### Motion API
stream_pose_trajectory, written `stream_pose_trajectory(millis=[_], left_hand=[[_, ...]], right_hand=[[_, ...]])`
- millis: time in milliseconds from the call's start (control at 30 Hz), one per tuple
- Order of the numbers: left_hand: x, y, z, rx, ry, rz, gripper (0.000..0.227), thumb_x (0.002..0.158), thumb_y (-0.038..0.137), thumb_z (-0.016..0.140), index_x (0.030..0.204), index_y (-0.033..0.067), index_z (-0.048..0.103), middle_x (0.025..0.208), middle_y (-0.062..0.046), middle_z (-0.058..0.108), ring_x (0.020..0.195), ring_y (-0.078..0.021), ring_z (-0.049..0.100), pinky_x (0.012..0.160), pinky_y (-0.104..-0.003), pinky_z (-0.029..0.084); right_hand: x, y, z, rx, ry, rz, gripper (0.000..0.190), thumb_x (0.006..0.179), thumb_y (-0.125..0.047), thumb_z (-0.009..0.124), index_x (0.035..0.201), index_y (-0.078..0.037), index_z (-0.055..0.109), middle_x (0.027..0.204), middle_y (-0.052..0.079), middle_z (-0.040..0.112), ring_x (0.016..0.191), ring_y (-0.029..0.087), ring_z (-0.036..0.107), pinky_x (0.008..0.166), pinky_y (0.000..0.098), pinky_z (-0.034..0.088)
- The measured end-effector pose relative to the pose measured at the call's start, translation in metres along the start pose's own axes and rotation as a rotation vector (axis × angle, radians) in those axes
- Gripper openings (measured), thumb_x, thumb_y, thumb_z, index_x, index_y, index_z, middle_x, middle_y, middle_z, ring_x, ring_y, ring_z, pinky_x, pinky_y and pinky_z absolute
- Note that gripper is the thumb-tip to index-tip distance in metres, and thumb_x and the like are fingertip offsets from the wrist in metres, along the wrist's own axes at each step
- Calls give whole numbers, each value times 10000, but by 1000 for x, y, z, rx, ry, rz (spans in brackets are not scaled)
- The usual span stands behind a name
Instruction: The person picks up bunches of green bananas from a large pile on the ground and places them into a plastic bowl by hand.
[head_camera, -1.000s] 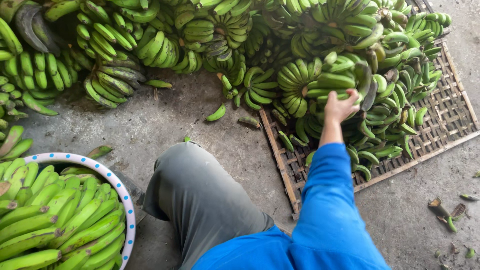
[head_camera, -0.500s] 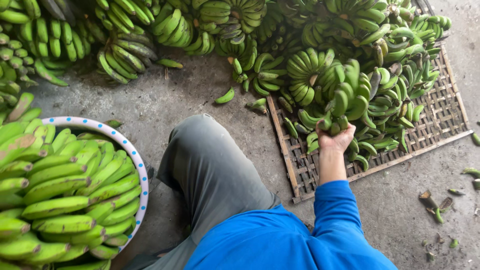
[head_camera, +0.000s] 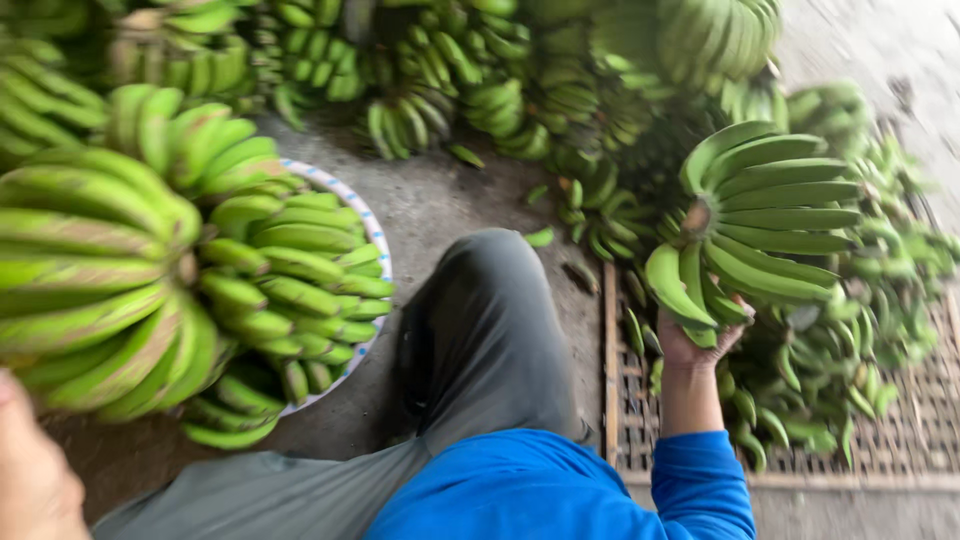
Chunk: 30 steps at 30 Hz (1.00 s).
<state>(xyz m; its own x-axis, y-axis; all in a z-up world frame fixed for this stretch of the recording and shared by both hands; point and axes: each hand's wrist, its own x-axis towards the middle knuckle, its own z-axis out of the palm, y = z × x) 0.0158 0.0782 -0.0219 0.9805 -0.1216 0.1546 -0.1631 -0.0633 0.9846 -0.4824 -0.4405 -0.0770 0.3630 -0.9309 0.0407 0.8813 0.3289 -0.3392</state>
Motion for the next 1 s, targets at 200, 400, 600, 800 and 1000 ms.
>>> stream_pose_trajectory(millis=[200,400,600,800,1000], left_hand=[[-12,38,36,-10,-83,148,724,1124,380,650,1635,-42,360,1447,-106,575,1132,-138,553,953,-285,464],[-24,38,74,391,77,323,825,1075,488,637,1643,5,284,1688,-365,225,1606,-511,184,1306,-597,196],[-19,14,78,283,47,302,983,982,712,528,1676,127,149,1694,-359,-41,1579,-550,84,1214,-635,251],[-15,12,82,213,54,291,943,1016,758,382,1651,80,223,1711,-307,51,1603,-470,175,1273,-552,260],[-8,11,75,-19,133,145,907,1024,739,262,1611,49,324,1696,-256,174,1593,-394,202,1281,-513,193]], right_hand=[[40,71,125,-99,-354,211,482,955,-331,637,1365,-84,586,1286,125,665,1069,278,679,912,394,559],[46,159,217,-199,-636,463,612,1017,-397,640,1456,0,487,1238,268,589,888,336,625,631,348,527],[67,226,263,-353,-768,624,671,961,-330,654,1524,-20,463,1364,223,560,1048,360,643,749,390,534],[100,295,302,-728,-1273,289,631,890,-92,716,1489,-49,521,1436,136,538,1318,273,581,1132,410,490],[110,380,311,-1081,-1493,368,857,720,119,740,1510,-71,467,1440,88,530,1366,204,504,1188,331,388]])
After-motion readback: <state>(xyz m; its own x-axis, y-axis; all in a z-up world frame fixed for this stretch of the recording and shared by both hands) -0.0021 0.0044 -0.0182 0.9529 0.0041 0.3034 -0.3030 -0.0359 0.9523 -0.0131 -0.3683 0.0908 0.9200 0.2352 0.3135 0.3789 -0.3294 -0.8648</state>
